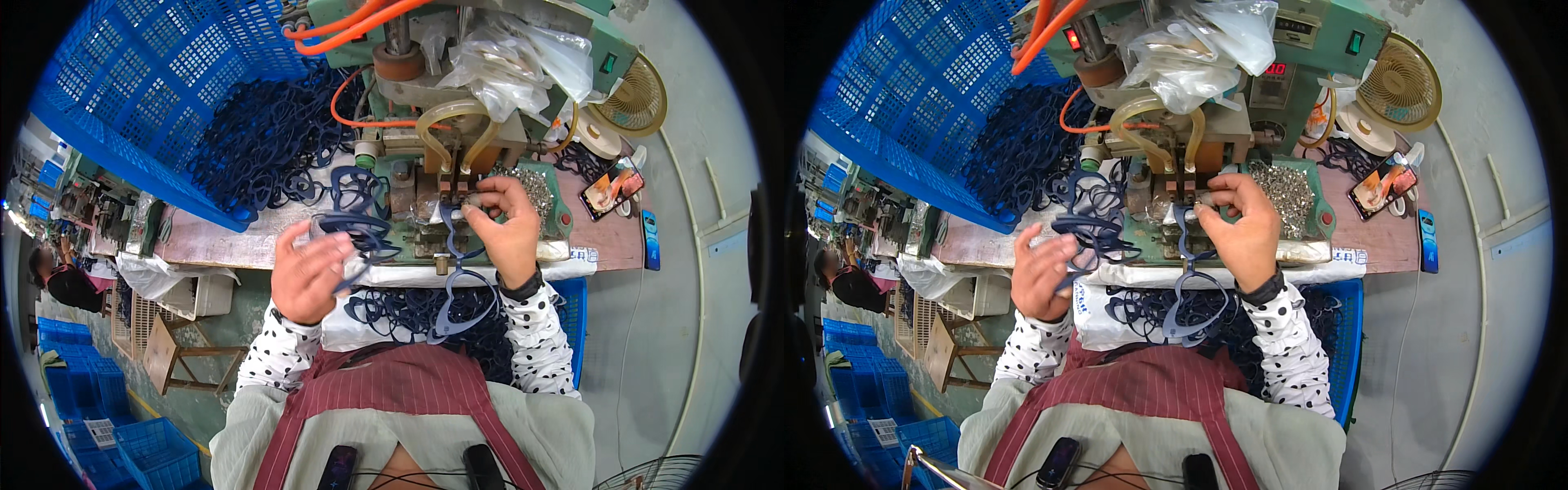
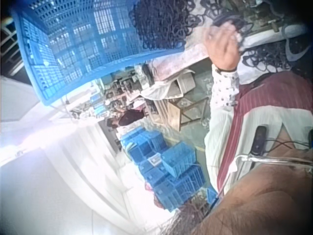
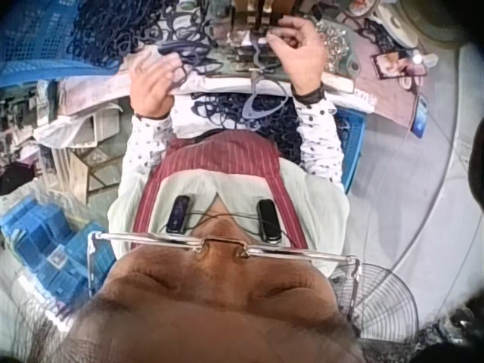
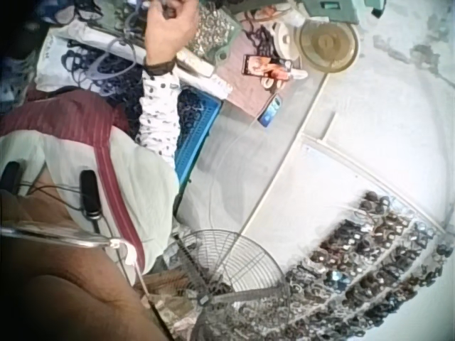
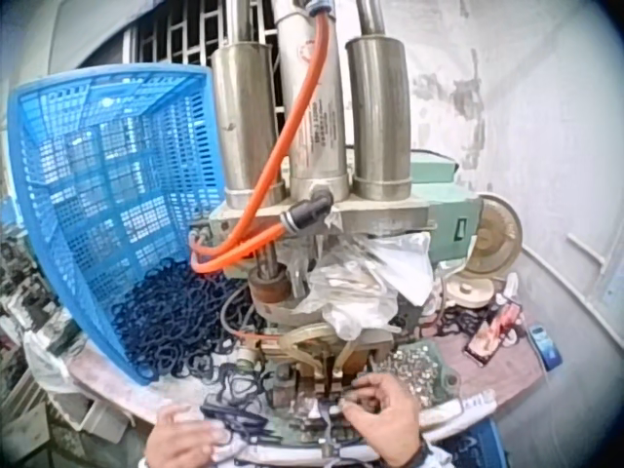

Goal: The person assembles sunglasses by inserting small metal pins into the hinge area of the frames using a pneumatic press. They repeatedly pick up frames, position them under the press, and secure the components before placing the finished units aside.

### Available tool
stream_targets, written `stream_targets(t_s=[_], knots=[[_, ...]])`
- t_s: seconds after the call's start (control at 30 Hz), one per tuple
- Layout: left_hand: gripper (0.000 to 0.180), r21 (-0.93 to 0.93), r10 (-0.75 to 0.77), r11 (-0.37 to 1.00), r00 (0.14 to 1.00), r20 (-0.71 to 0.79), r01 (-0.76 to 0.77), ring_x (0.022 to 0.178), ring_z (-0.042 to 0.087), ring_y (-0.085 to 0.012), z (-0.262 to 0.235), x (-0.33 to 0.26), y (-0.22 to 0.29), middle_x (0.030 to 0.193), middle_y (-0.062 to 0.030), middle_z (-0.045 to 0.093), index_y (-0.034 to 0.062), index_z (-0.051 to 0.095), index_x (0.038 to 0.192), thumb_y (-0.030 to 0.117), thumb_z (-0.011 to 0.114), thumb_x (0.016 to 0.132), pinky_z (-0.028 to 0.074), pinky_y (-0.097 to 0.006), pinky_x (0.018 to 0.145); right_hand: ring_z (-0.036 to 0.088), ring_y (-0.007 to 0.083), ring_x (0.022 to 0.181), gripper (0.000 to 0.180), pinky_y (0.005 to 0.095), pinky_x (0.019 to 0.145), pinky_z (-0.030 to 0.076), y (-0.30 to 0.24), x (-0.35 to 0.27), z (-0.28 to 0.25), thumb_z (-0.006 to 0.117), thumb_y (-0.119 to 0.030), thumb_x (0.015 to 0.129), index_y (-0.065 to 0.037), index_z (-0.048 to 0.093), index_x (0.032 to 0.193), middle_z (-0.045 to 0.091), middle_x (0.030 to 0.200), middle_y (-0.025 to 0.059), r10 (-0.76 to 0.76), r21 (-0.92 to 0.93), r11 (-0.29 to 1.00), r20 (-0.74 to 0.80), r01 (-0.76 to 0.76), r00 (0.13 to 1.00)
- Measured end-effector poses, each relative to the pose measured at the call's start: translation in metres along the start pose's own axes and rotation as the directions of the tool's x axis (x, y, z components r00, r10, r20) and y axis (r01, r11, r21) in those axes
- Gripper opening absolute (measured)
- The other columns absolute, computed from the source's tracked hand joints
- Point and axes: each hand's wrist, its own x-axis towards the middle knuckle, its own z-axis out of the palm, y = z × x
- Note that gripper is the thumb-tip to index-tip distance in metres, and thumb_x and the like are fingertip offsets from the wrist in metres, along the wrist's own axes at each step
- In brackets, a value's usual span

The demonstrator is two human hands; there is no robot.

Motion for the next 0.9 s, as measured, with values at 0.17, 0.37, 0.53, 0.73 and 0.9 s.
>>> stream_targets(t_s=[0.17,0.37,0.53,0.73,0.9], knots=[[0.020,-0.032,0.028,0.999,0.985,0.168,-0.023,0.096,0.068,-0.0187,-0.004,0.004,0.026,0.102,-0.0043,0.071,0.0063,0.066,0.091,-0.001,0.066,0.073,0.038,-0.046,0.100,0.063,0.0124,0.073,0.041,0.0261,0.066,0.046,-0.010,0.009,0.011,0.077,-0.008,0.073,0.000,0.056,0.107,0.071,0.082,0.0076,0.020,-0.023,1.000,0.029,-0.019,0.999],[0.014,-0.193,0.286,0.944,0.955,0.078,-0.266,0.094,0.069,-0.0257,0.012,0.022,0.042,0.103,-0.0111,0.069,0.0072,0.059,0.082,0.000,0.066,0.073,0.050,-0.046,0.092,0.051,0.0062,0.065,0.043,0.0219,0.063,0.044,-0.003,0.010,0.022,0.075,-0.003,0.073,0.000,0.050,0.108,0.067,0.078,0.0044,0.023,0.198,0.980,0.011,-0.025,1.000],[0.013,-0.347,0.338,0.876,0.940,-0.057,-0.336,0.090,0.069,-0.0324,0.063,0.030,0.051,0.094,-0.0188,0.067,-0.0001,0.058,0.084,-0.002,0.066,0.074,0.056,-0.048,0.087,0.062,0.0101,0.078,0.042,0.0240,0.072,0.048,0.000,0.013,-0.004,0.071,0.000,0.078,0.000,0.052,0.115,0.068,0.086,0.0066,-0.012,0.140,0.990,-0.024,0.015,1.000],[0.014,-0.294,0.286,0.913,0.958,-0.037,-0.284,0.093,0.069,-0.0331,0.081,0.021,0.053,0.097,-0.0192,0.067,-0.0032,0.062,0.089,-0.005,0.065,0.075,0.058,-0.047,0.084,0.059,0.0090,0.078,0.031,0.0220,0.070,0.047,0.057,0.017,-0.068,0.067,-0.001,0.085,0.000,0.057,0.114,0.067,0.088,0.0045,0.043,0.037,0.999,-0.236,-0.035,0.971],[0.016,-0.306,0.233,0.928,0.972,0.024,-0.215,0.094,0.069,-0.0335,0.079,0.020,0.061,0.098,-0.0197,0.066,-0.0035,0.061,0.090,-0.003,0.067,0.075,0.058,-0.046,0.085,0.066,0.0191,0.077,0.027,0.0297,0.069,0.050,0.112,0.017,-0.098,0.068,-0.009,0.085,-0.003,0.061,0.110,0.070,0.087,0.0109,-0.048,-0.463,0.879,-0.320,-0.112,0.946]])
